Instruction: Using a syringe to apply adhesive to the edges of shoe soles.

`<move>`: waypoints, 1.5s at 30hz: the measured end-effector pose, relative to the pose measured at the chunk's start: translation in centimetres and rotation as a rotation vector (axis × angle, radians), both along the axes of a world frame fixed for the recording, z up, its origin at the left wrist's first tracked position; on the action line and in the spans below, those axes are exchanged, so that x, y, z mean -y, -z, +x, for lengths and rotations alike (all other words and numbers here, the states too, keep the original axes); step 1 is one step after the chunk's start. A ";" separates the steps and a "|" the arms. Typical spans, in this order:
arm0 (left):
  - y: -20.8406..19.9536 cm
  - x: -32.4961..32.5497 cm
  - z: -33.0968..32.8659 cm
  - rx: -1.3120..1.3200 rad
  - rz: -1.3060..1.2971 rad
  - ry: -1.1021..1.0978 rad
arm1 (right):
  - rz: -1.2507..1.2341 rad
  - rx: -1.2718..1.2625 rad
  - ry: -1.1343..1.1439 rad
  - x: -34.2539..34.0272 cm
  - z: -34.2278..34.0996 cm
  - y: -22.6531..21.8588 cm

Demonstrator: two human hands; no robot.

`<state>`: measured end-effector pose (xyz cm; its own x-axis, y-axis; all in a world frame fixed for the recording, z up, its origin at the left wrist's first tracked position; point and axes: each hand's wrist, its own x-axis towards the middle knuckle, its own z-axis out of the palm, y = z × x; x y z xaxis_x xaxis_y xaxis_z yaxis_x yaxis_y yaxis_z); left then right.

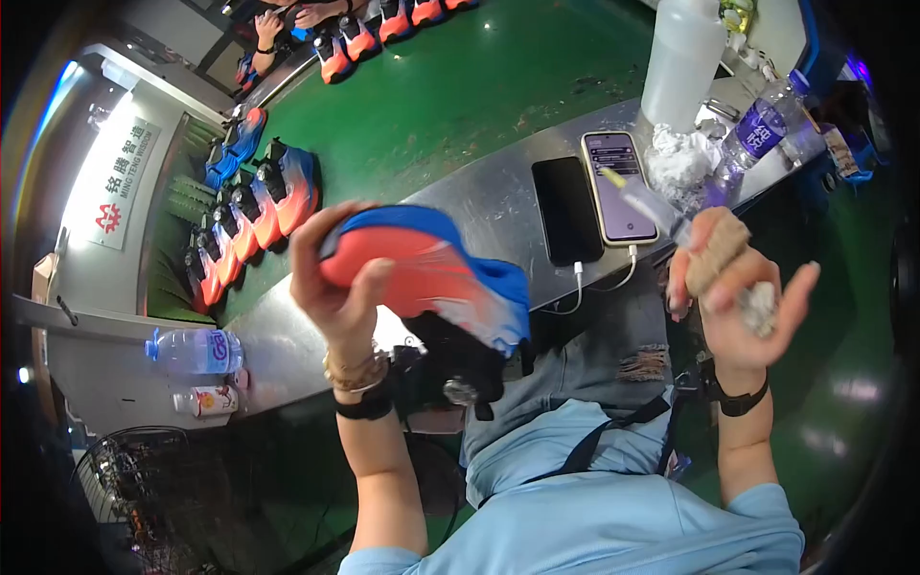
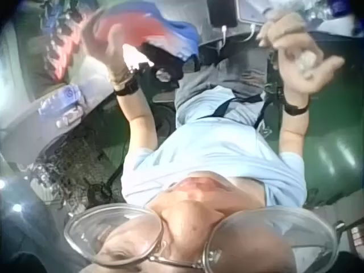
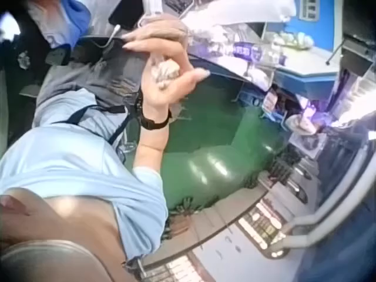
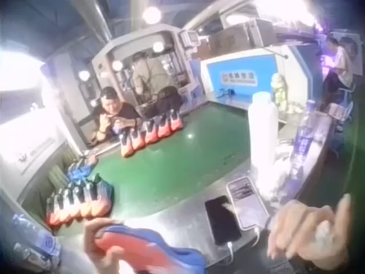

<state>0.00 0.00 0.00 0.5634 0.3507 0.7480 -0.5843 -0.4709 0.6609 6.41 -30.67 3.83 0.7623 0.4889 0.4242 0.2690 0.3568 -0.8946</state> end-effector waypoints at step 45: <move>-0.1 -5.9 3.3 -0.090 0.208 -0.128 | 0.309 -0.342 -0.322 -9.8 -1.6 7.8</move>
